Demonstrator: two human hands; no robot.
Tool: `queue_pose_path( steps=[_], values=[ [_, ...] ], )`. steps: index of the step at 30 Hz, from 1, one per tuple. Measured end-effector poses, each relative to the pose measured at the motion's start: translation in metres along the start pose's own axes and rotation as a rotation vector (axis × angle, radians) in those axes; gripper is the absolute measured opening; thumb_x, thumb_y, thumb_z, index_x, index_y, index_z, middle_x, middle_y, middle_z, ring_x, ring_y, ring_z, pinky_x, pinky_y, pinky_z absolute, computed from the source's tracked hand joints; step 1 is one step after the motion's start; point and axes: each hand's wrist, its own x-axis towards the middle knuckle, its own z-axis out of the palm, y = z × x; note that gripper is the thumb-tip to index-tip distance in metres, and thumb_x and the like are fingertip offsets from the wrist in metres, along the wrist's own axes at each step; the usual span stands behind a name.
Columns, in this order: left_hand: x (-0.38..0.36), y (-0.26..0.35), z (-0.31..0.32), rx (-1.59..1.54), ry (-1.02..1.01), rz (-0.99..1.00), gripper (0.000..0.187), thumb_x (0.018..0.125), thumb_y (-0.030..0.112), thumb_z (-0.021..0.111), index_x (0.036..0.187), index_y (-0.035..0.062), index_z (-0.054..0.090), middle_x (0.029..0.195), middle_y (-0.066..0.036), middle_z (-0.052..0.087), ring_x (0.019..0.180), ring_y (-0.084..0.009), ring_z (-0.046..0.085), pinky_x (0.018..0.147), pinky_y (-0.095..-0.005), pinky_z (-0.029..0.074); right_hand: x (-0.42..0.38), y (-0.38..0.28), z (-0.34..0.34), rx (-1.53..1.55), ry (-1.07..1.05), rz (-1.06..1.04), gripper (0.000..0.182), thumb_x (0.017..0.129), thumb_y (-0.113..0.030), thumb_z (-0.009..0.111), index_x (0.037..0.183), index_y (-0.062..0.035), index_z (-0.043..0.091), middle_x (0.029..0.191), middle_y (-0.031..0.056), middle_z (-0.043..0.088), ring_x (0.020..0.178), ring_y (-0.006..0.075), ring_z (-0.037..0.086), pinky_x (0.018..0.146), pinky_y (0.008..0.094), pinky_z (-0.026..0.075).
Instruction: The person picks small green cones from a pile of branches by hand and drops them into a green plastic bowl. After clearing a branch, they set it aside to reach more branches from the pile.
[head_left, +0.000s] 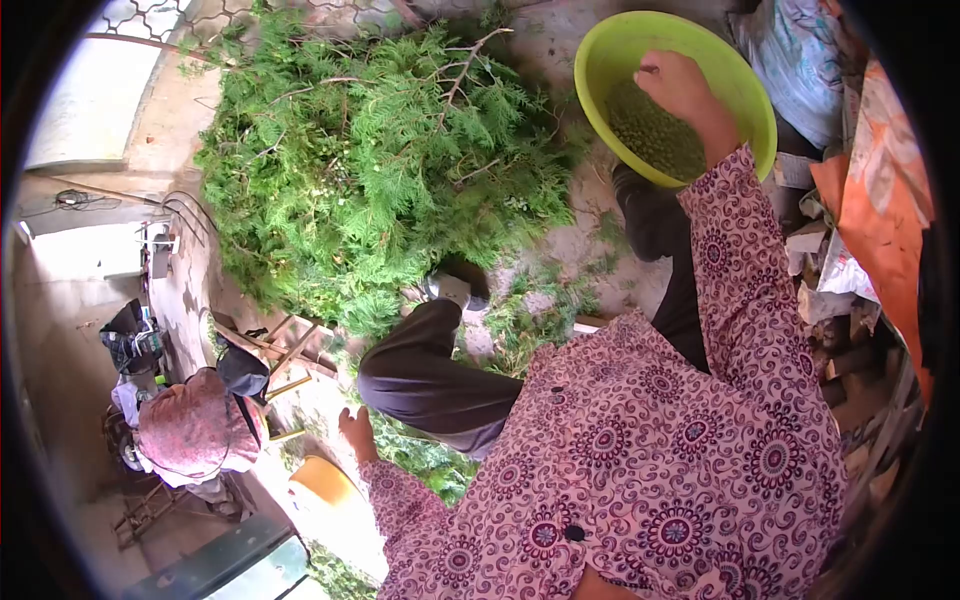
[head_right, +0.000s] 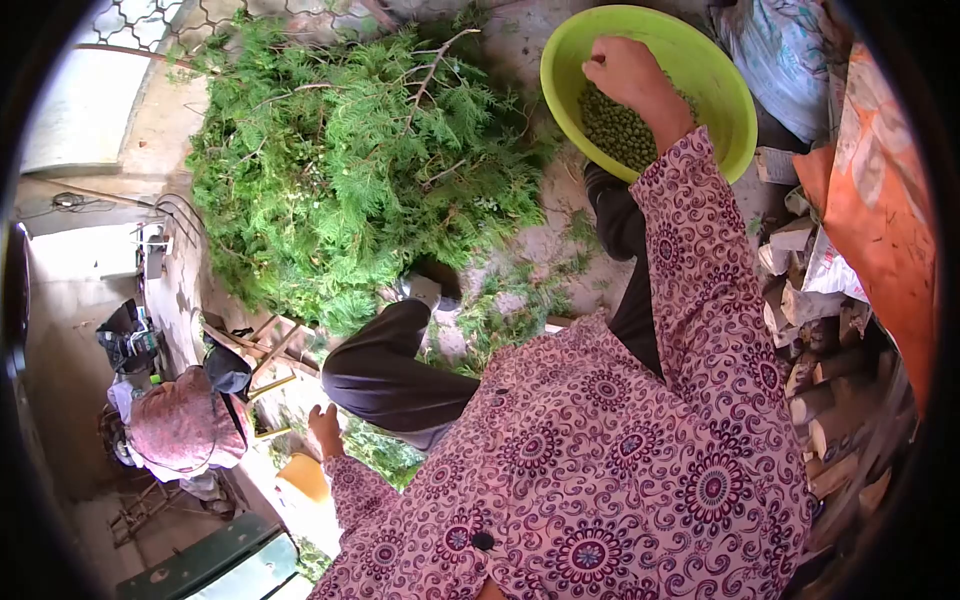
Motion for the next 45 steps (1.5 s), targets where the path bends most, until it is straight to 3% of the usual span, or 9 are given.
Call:
queue_pose_path(
  steps=[1,4,11,15,23,25,28,37,45],
  values=[
    [-0.009,0.023,-0.003,-0.023,-0.051,-0.005,0.057,0.066,0.026,0.063,0.109,-0.0098,0.051,0.101,-0.024,0.057,0.091,-0.0315,0.056,0.082,-0.0365,0.043,-0.002,0.001,-0.002,0.034,-0.017,-0.008,0.023,0.073,-0.023,0.060,0.081,-0.0014,0.060,0.076,0.0170,0.060,0.072,0.0318,0.058,0.066,0.0391,0.045],
    [-0.045,0.062,-0.009,0.092,-0.039,0.091,0.058,0.065,0.032,0.064,0.109,-0.0051,0.054,0.098,-0.024,0.059,0.091,-0.0325,0.056,0.082,-0.0375,0.042,-0.010,0.005,-0.013,0.003,0.027,-0.004,0.024,0.073,-0.023,0.060,0.082,-0.0014,0.059,0.077,0.0167,0.060,0.072,0.0321,0.058,0.066,0.0389,0.045],
    [-0.089,0.035,0.008,0.343,-0.313,0.001,0.056,0.067,0.039,0.061,0.108,0.0017,0.057,0.108,-0.015,0.058,0.100,-0.0301,0.055,0.087,-0.0349,0.042,-0.017,0.035,-0.022,-0.035,0.069,-0.016,0.023,0.071,-0.023,0.059,0.080,-0.0021,0.060,0.077,0.0165,0.060,0.072,0.0323,0.058,0.066,0.0390,0.045],
    [-0.096,0.025,0.033,0.245,-0.488,0.050,0.041,0.068,0.038,0.058,0.094,0.0076,0.065,0.094,-0.014,0.063,0.088,-0.0275,0.060,0.078,-0.0337,0.047,-0.020,0.037,-0.024,0.000,-0.011,0.000,0.024,0.071,-0.022,0.060,0.081,-0.0005,0.059,0.077,0.0164,0.060,0.072,0.0307,0.058,0.065,0.0371,0.045],
    [-0.095,0.059,0.066,0.089,-0.499,0.180,0.043,0.066,0.036,0.058,0.092,0.0028,0.064,0.093,-0.019,0.061,0.089,-0.0303,0.059,0.079,-0.0361,0.046,-0.020,0.055,-0.015,0.253,-0.098,0.017,0.022,0.076,-0.020,0.057,0.083,0.0012,0.059,0.067,0.0050,0.057,0.062,0.0130,0.053,0.058,0.0281,0.042],
    [-0.091,0.060,0.075,0.042,-0.485,0.196,0.043,0.066,0.035,0.057,0.094,0.0024,0.063,0.094,-0.019,0.061,0.091,-0.0299,0.058,0.081,-0.0356,0.045,-0.020,0.058,-0.013,0.512,-0.184,0.284,0.022,0.078,-0.020,0.056,0.083,0.0011,0.060,0.067,0.0023,0.055,0.057,0.0088,0.049,0.054,0.0241,0.039],
    [-0.086,0.070,0.075,0.013,-0.507,0.193,0.043,0.067,0.035,0.058,0.095,0.0024,0.063,0.092,-0.018,0.062,0.088,-0.0301,0.060,0.079,-0.0357,0.046,-0.026,0.061,-0.013,0.496,-0.213,0.312,0.023,0.079,-0.022,0.056,0.083,0.0006,0.059,0.067,0.0003,0.053,0.055,0.0062,0.046,0.051,0.0214,0.037],
    [-0.047,0.108,0.052,-0.065,-0.350,0.277,0.042,0.068,0.034,0.058,0.096,0.0025,0.063,0.092,-0.019,0.062,0.086,-0.0302,0.060,0.078,-0.0358,0.047,-0.032,0.050,-0.017,0.541,-0.209,0.495,0.020,0.080,-0.022,0.056,0.085,-0.0020,0.057,0.065,-0.0015,0.051,0.055,0.0062,0.046,0.050,0.0208,0.039],
    [0.017,0.075,0.127,-0.013,-0.383,0.277,0.044,0.067,0.037,0.059,0.095,0.0033,0.063,0.094,-0.020,0.061,0.091,-0.0315,0.059,0.083,-0.0381,0.044,-0.043,0.069,-0.026,0.941,-0.155,0.662,0.013,0.083,-0.018,0.053,0.079,-0.0054,0.052,0.071,-0.0004,0.051,0.061,0.0086,0.049,0.052,0.0211,0.040]
  ],
)
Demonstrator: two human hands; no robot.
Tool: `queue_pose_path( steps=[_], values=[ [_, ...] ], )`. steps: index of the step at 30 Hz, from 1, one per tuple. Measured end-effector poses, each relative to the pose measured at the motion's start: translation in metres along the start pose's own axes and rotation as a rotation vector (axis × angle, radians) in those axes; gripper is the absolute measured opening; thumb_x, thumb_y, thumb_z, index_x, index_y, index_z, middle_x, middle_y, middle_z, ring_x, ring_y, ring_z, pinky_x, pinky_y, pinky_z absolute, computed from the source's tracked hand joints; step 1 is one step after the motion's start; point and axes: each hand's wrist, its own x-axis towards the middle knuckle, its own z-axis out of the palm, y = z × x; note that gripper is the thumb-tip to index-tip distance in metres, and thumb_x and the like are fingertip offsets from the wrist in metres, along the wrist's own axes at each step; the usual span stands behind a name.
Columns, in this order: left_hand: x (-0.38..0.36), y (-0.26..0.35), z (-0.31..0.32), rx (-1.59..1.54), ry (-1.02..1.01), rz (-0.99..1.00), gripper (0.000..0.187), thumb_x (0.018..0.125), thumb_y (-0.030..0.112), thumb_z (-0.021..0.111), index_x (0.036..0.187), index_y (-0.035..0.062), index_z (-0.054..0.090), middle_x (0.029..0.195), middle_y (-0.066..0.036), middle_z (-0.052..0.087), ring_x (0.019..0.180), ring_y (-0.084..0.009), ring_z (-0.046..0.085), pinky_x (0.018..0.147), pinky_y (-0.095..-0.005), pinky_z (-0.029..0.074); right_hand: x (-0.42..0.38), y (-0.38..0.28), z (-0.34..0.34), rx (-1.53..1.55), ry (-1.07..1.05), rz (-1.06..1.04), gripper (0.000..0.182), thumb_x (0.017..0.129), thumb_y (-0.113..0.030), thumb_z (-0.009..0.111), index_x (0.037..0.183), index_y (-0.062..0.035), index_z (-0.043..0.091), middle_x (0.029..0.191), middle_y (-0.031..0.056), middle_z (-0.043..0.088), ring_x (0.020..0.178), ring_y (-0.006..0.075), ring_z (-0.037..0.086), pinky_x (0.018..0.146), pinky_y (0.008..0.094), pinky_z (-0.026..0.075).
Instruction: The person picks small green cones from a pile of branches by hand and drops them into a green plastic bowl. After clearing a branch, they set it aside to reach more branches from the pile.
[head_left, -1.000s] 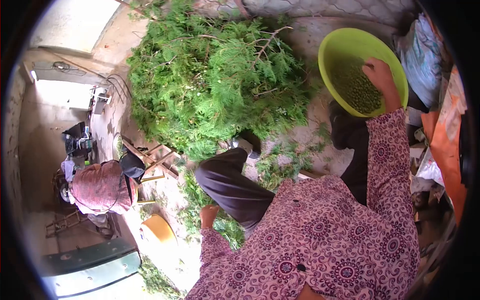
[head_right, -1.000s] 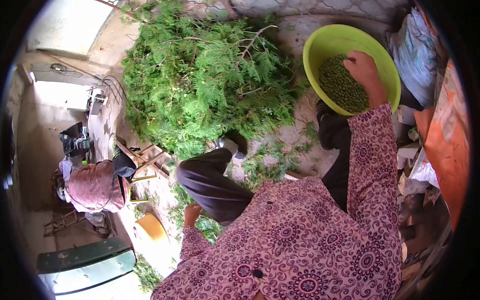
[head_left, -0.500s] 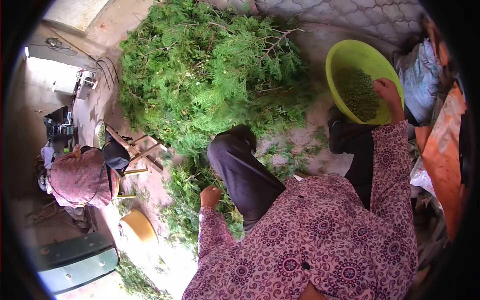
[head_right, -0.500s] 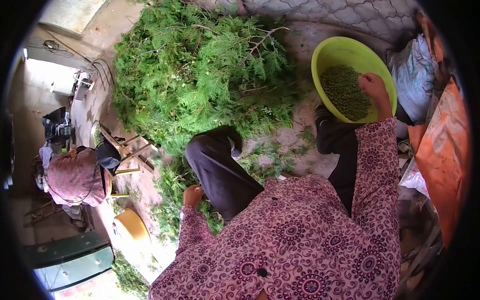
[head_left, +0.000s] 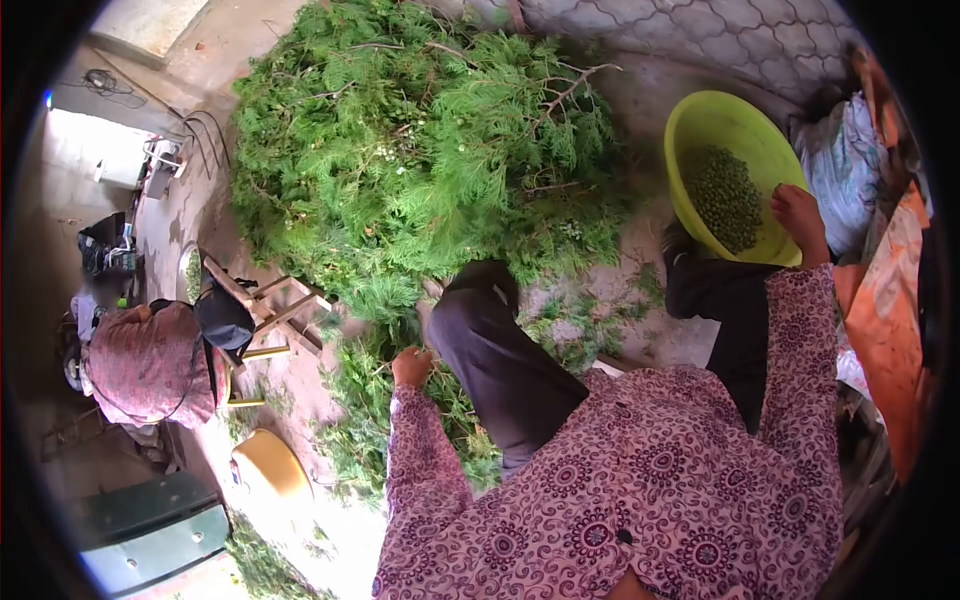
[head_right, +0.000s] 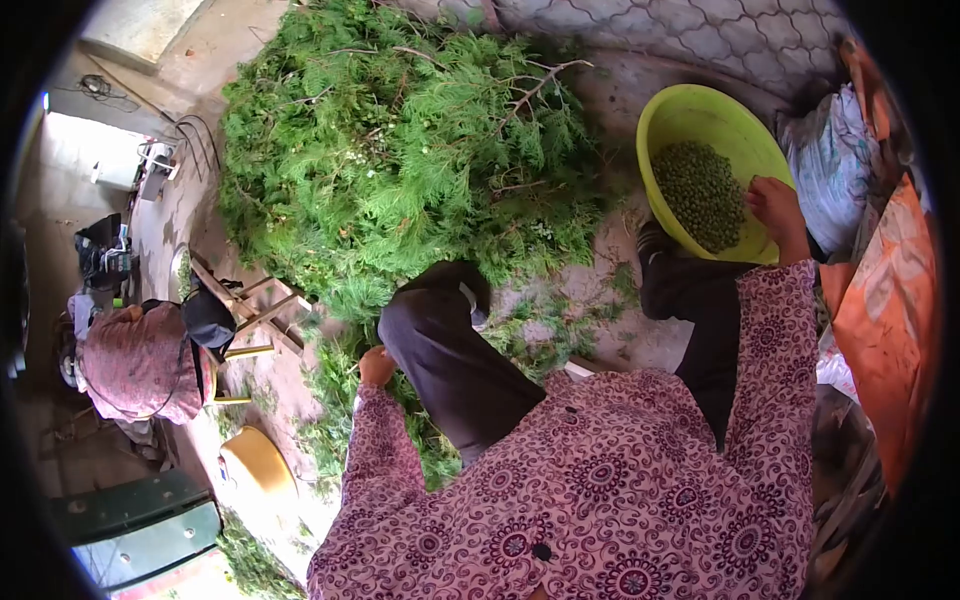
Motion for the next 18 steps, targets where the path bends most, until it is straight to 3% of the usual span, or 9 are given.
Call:
queue_pose_path(
  steps=[4,5,8,10,12,15,18],
  values=[
    [0.065,-0.039,0.031,0.099,0.000,0.033,0.045,0.066,0.035,0.061,0.100,0.0053,0.061,0.102,-0.018,0.058,0.096,-0.0326,0.055,0.084,-0.0386,0.043,0.027,0.024,-0.034,0.126,0.053,0.070,0.013,0.084,-0.019,0.053,0.081,-0.0061,0.053,0.073,0.0018,0.053,0.063,0.0107,0.051,0.053,0.0215,0.040],
    [0.060,-0.012,0.013,0.126,0.022,-0.002,0.048,0.067,0.033,0.062,0.106,0.0068,0.057,0.111,-0.017,0.052,0.101,-0.0320,0.051,0.086,-0.0391,0.042,0.034,0.030,-0.043,0.121,0.071,0.074,0.015,0.084,-0.021,0.054,0.082,-0.0063,0.053,0.073,0.0023,0.054,0.064,0.0117,0.052,0.053,0.0210,0.041],
    [0.095,-0.008,0.013,0.178,0.062,-0.102,0.051,0.068,0.033,0.062,0.111,0.0077,0.054,0.117,-0.017,0.048,0.106,-0.0311,0.048,0.087,-0.0398,0.041,0.038,0.030,-0.053,0.198,0.022,0.166,0.016,0.084,-0.022,0.054,0.083,-0.0063,0.053,0.074,0.0020,0.054,0.066,0.0115,0.052,0.053,0.0204,0.041],
    [0.109,0.011,0.001,0.172,-0.017,-0.234,0.057,0.068,0.034,0.063,0.117,0.0082,0.048,0.125,-0.016,0.042,0.111,-0.0313,0.043,0.090,-0.0400,0.039,0.041,0.030,-0.059,0.189,0.038,0.181,0.016,0.084,-0.022,0.054,0.083,-0.0065,0.053,0.074,0.0019,0.054,0.066,0.0114,0.053,0.054,0.0203,0.041],
    [0.128,0.005,0.004,0.131,0.071,-0.155,0.066,0.068,0.035,0.062,0.122,0.0030,0.042,0.121,-0.023,0.043,0.111,-0.0357,0.042,0.092,-0.0422,0.036,0.046,0.030,-0.063,0.194,0.093,0.209,0.016,0.085,-0.023,0.053,0.084,-0.0069,0.054,0.075,0.0015,0.054,0.064,0.0107,0.051,0.054,0.0203,0.040],
    [0.163,-0.011,0.013,0.132,-0.002,-0.171,0.076,0.066,0.038,0.065,0.127,0.0038,0.035,0.128,-0.023,0.035,0.117,-0.0357,0.038,0.096,-0.0415,0.034,0.050,0.032,-0.069,0.208,0.095,0.228,0.015,0.086,-0.022,0.052,0.085,-0.0074,0.054,0.075,0.0011,0.055,0.064,0.0102,0.051,0.054,0.0204,0.040],
    [0.185,-0.016,0.021,0.085,-0.058,-0.171,0.091,0.064,0.040,0.068,0.133,0.0028,0.023,0.134,-0.023,0.028,0.122,-0.0355,0.031,0.098,-0.0409,0.031,0.052,0.029,-0.076,0.162,-0.051,0.248,0.017,0.088,-0.024,0.049,0.086,-0.0081,0.054,0.076,0.0005,0.056,0.067,0.0101,0.053,0.057,0.0202,0.041]
  ],
)
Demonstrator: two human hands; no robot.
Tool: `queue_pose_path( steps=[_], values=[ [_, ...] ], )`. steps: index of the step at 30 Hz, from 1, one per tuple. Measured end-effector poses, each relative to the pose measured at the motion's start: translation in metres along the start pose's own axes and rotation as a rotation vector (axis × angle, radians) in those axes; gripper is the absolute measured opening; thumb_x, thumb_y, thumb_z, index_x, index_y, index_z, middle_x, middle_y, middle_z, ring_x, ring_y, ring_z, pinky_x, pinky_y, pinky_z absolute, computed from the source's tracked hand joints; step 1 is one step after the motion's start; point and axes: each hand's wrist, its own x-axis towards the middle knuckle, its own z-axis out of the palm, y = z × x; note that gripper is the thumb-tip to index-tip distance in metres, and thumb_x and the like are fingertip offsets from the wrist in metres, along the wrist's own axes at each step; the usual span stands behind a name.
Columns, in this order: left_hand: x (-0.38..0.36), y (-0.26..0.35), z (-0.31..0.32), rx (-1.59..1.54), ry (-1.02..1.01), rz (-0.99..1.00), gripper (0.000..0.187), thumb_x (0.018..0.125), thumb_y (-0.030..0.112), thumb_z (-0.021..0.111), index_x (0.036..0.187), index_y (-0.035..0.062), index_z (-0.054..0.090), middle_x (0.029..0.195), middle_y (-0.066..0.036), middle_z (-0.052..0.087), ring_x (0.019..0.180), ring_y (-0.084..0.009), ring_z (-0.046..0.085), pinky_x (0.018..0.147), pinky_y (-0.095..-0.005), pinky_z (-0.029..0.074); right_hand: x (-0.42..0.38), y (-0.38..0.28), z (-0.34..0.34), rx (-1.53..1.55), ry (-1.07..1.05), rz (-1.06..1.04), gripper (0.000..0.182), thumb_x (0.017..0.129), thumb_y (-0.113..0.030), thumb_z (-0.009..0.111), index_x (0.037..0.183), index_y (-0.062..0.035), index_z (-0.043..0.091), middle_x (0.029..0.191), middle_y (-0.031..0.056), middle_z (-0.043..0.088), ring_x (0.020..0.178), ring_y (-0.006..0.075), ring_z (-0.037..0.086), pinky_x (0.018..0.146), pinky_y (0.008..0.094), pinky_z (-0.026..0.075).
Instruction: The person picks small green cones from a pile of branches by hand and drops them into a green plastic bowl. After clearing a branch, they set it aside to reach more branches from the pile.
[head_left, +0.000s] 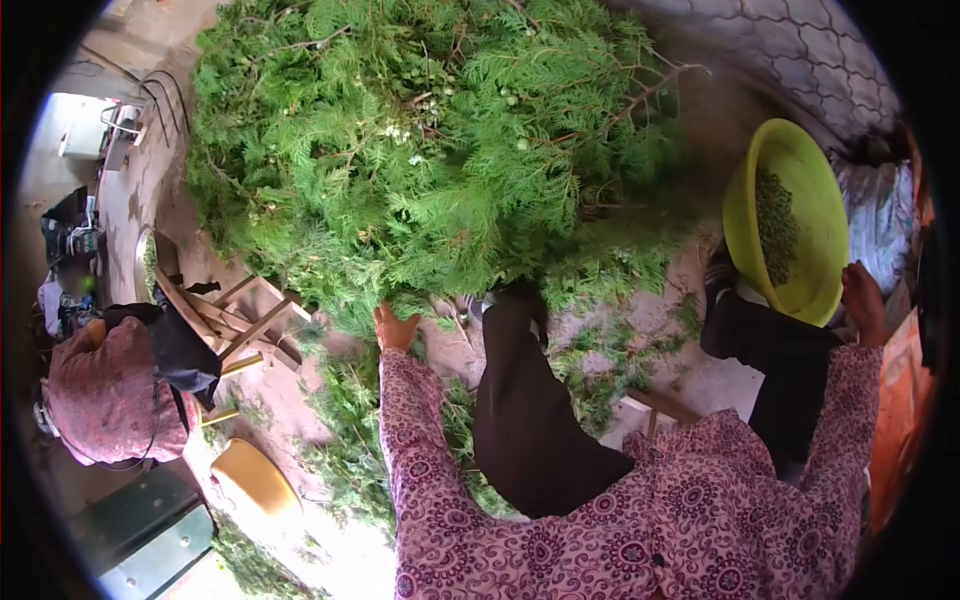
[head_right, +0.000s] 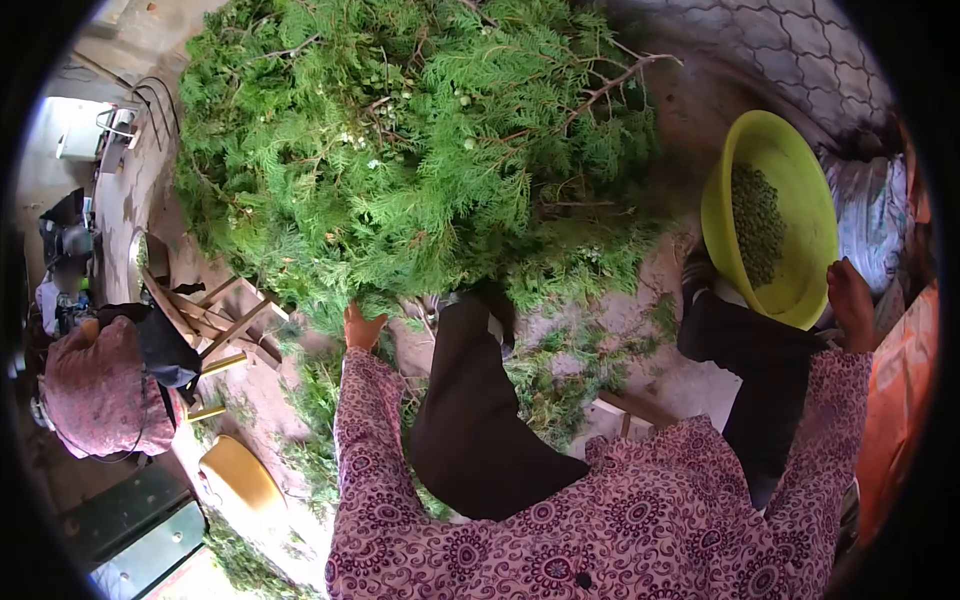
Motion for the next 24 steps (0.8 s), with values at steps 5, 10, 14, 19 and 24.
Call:
queue_pose_path(
  steps=[5,10,14,19,24],
  values=[
    [0.009,-0.022,0.035,-0.127,-0.074,-0.002,0.111,0.060,0.037,0.074,0.137,0.0061,0.001,0.133,-0.027,0.026,0.120,-0.0382,0.033,0.096,-0.0406,0.035,-0.007,-0.012,0.035,-0.012,0.018,0.018,0.023,0.088,-0.029,0.048,0.088,-0.0072,0.057,0.081,0.0012,0.058,0.072,0.0116,0.053,0.066,0.0242,0.042],
    [-0.027,-0.018,0.037,0.137,-0.159,-0.181,0.057,0.069,0.030,0.064,0.117,0.0069,0.042,0.096,-0.020,0.059,0.089,-0.0358,0.058,0.077,-0.0435,0.046,-0.001,-0.015,0.039,-0.018,-0.002,-0.019,0.021,0.087,-0.026,0.051,0.090,-0.0069,0.059,0.086,0.0011,0.059,0.075,0.0118,0.054,0.068,0.0246,0.042],
    [-0.079,-0.069,0.082,0.209,-0.317,-0.227,0.041,0.071,0.030,0.061,0.105,0.0075,0.056,0.098,-0.020,0.059,0.094,-0.0359,0.056,0.078,-0.0421,0.047,-0.006,-0.015,0.046,-0.029,0.024,0.004,0.018,0.086,-0.024,0.053,0.090,-0.0071,0.058,0.086,0.0006,0.060,0.076,0.0107,0.054,0.066,0.0221,0.043],
    [-0.185,-0.109,0.114,0.299,-0.420,-0.324,0.031,0.073,0.030,0.059,0.094,0.0080,0.060,0.094,-0.016,0.061,0.091,-0.0311,0.059,0.077,-0.0397,0.048,-0.001,-0.013,0.024,0.008,-0.037,0.011,0.017,0.086,-0.023,0.054,0.091,-0.0078,0.058,0.086,0.0006,0.060,0.075,0.0101,0.055,0.062,0.0199,0.043],
    [-0.224,-0.095,0.096,0.168,-0.260,-0.322,0.034,0.072,0.032,0.060,0.097,0.0091,0.061,0.096,-0.015,0.062,0.092,-0.0284,0.059,0.077,-0.0374,0.048,0.004,-0.007,0.010,-0.001,-0.024,-0.019,0.017,0.086,-0.024,0.053,0.092,-0.0081,0.058,0.086,0.0000,0.060,0.075,0.0105,0.055,0.062,0.0211,0.044]
  ],
)
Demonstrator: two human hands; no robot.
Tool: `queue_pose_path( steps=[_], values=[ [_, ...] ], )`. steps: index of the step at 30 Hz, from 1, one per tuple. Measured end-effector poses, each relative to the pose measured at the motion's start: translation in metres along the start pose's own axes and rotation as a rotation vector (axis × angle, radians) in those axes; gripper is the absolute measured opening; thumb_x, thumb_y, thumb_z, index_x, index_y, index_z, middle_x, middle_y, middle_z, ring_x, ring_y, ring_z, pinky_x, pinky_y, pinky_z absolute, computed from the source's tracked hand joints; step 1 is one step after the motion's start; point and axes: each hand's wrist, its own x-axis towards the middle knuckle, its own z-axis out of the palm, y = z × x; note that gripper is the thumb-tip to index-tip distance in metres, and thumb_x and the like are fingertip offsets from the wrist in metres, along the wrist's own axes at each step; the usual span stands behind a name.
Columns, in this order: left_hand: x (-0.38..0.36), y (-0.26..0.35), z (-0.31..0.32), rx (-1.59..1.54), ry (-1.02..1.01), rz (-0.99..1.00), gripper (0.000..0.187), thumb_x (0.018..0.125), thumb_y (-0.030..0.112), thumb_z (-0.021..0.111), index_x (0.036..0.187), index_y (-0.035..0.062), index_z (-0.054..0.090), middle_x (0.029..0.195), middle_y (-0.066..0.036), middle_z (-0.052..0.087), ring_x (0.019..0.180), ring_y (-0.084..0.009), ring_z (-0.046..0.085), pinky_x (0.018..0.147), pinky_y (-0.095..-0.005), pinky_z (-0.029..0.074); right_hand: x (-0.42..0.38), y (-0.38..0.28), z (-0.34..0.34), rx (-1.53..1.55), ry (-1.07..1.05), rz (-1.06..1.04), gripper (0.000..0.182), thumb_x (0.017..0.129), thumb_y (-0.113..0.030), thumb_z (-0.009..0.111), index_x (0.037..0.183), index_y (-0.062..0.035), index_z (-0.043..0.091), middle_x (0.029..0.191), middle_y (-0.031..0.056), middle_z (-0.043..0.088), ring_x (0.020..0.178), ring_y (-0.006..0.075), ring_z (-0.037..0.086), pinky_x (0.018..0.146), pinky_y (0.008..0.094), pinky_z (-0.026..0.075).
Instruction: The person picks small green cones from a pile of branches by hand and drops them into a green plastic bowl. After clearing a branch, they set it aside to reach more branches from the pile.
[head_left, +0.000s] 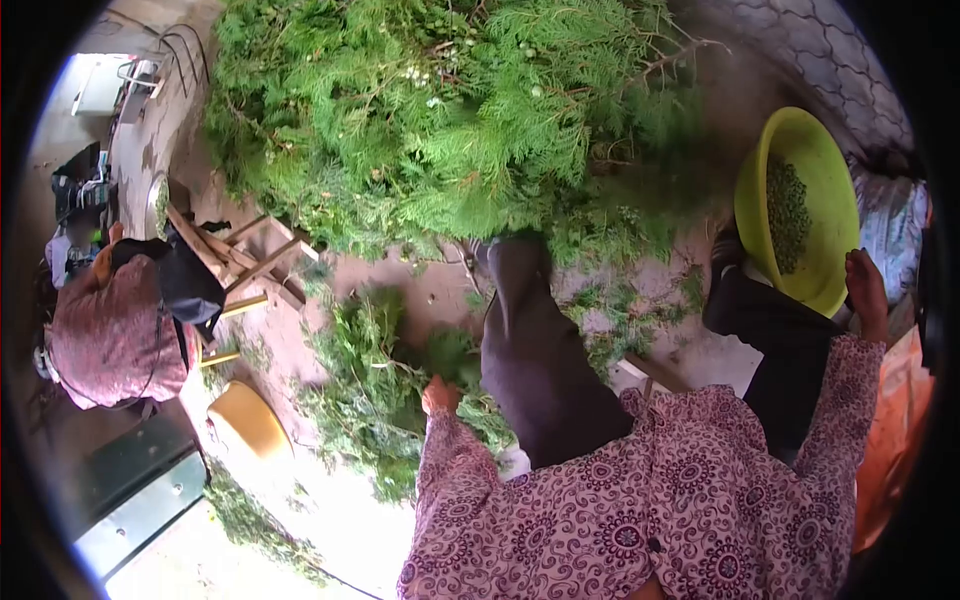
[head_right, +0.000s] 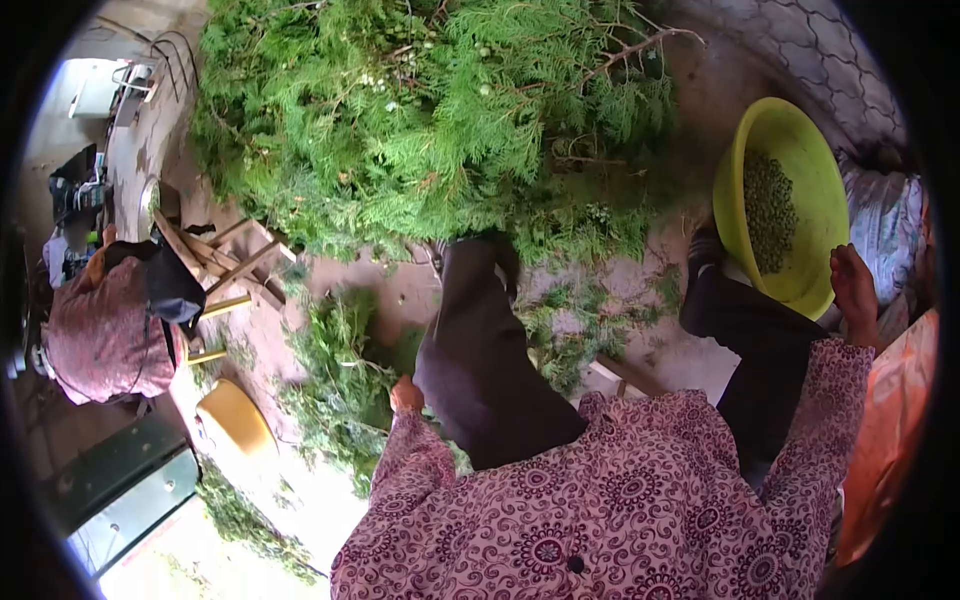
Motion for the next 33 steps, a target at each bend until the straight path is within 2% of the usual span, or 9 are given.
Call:
queue_pose_path(
  steps=[6,12,14,15,19,21,25,28,33],
  values=[
    [0.017,-0.019,0.006,0.172,-0.146,0.109,0.047,0.073,0.034,0.060,0.112,0.0081,0.055,0.096,-0.018,0.061,0.079,-0.0279,0.062,0.067,-0.0377,0.050,-0.005,0.001,0.008,-0.007,-0.054,0.056,0.018,0.085,-0.025,0.055,0.091,-0.0088,0.059,0.086,-0.0009,0.060,0.077,0.0090,0.055,0.062,0.0192,0.042],
    [0.042,-0.023,0.032,0.315,-0.235,0.116,0.040,0.078,0.032,0.052,0.112,0.0115,0.055,0.103,-0.011,0.061,0.099,-0.0269,0.056,0.085,-0.0361,0.044,-0.013,-0.001,0.022,-0.041,-0.085,0.069,0.017,0.085,-0.025,0.055,0.091,-0.0096,0.059,0.086,-0.0007,0.060,0.076,0.0094,0.055,0.060,0.0196,0.042],
    [0.014,0.033,-0.036,-0.256,-0.352,0.249,0.054,0.070,0.038,0.064,0.111,0.0038,0.055,0.095,-0.018,0.062,0.072,-0.0241,0.063,0.063,-0.0347,0.051,-0.008,0.001,0.019,-0.043,-0.040,0.065,0.017,0.085,-0.025,0.054,0.090,-0.0093,0.059,0.086,-0.0003,0.060,0.076,0.0096,0.056,0.061,0.0199,0.043],
    [0.022,0.043,-0.045,-0.644,-0.426,0.300,0.062,0.066,0.042,0.068,0.111,0.0025,0.055,0.093,-0.015,0.063,0.070,-0.0196,0.063,0.062,-0.0313,0.051,-0.003,0.002,0.019,-0.041,0.002,0.053,0.017,0.085,-0.025,0.054,0.090,-0.0089,0.058,0.085,0.0002,0.060,0.076,0.0099,0.056,0.061,0.0201,0.043],
    [0.092,0.068,-0.047,-1.086,-0.408,0.113,0.056,0.067,0.039,0.065,0.110,0.0047,0.057,0.092,-0.015,0.063,0.068,-0.0229,0.063,0.064,-0.0325,0.051,-0.001,0.003,0.022,-0.077,0.014,0.066,0.017,0.086,-0.023,0.053,0.090,-0.0079,0.058,0.084,0.0011,0.060,0.073,0.0102,0.056,0.060,0.0204,0.044],
    [0.130,0.074,-0.039,-0.721,0.154,0.071,0.050,0.067,0.036,0.060,0.107,0.0057,0.059,0.090,-0.014,0.063,0.072,-0.0281,0.062,0.069,-0.0344,0.050,-0.004,0.000,0.028,-0.119,-0.001,0.090,0.017,0.086,-0.023,0.052,0.090,-0.0081,0.057,0.083,0.0010,0.060,0.072,0.0101,0.056,0.059,0.0202,0.044],
    [0.143,0.093,-0.038,-0.287,0.452,0.091,0.040,0.064,0.021,0.061,0.100,0.0030,0.060,0.089,-0.019,0.063,0.085,-0.0327,0.060,0.079,-0.0390,0.046,-0.011,-0.002,0.054,-0.222,0.083,0.092,0.015,0.086,-0.023,0.051,0.089,-0.0092,0.055,0.080,-0.0002,0.057,0.066,0.0080,0.053,0.053,0.0183,0.040],
    [0.139,0.101,-0.050,-0.354,0.384,-0.014,0.043,0.065,0.025,0.060,0.104,0.0053,0.058,0.099,-0.017,0.060,0.089,-0.0317,0.057,0.081,-0.0362,0.045,-0.010,-0.006,0.066,-0.291,0.107,0.114,0.015,0.085,-0.024,0.051,0.088,-0.0097,0.054,0.078,-0.0012,0.056,0.063,0.0063,0.050,0.050,0.0179,0.036],
    [0.149,0.109,-0.055,-0.418,0.430,0.095,0.028,0.065,0.018,0.059,0.089,0.0043,0.064,0.083,-0.016,0.063,0.077,-0.0301,0.061,0.072,-0.0366,0.047,-0.007,-0.008,0.083,-0.371,0.086,0.124,0.016,0.084,-0.025,0.052,0.087,-0.0097,0.053,0.077,-0.0018,0.054,0.062,0.0051,0.048,0.049,0.0185,0.034]
  ],
)
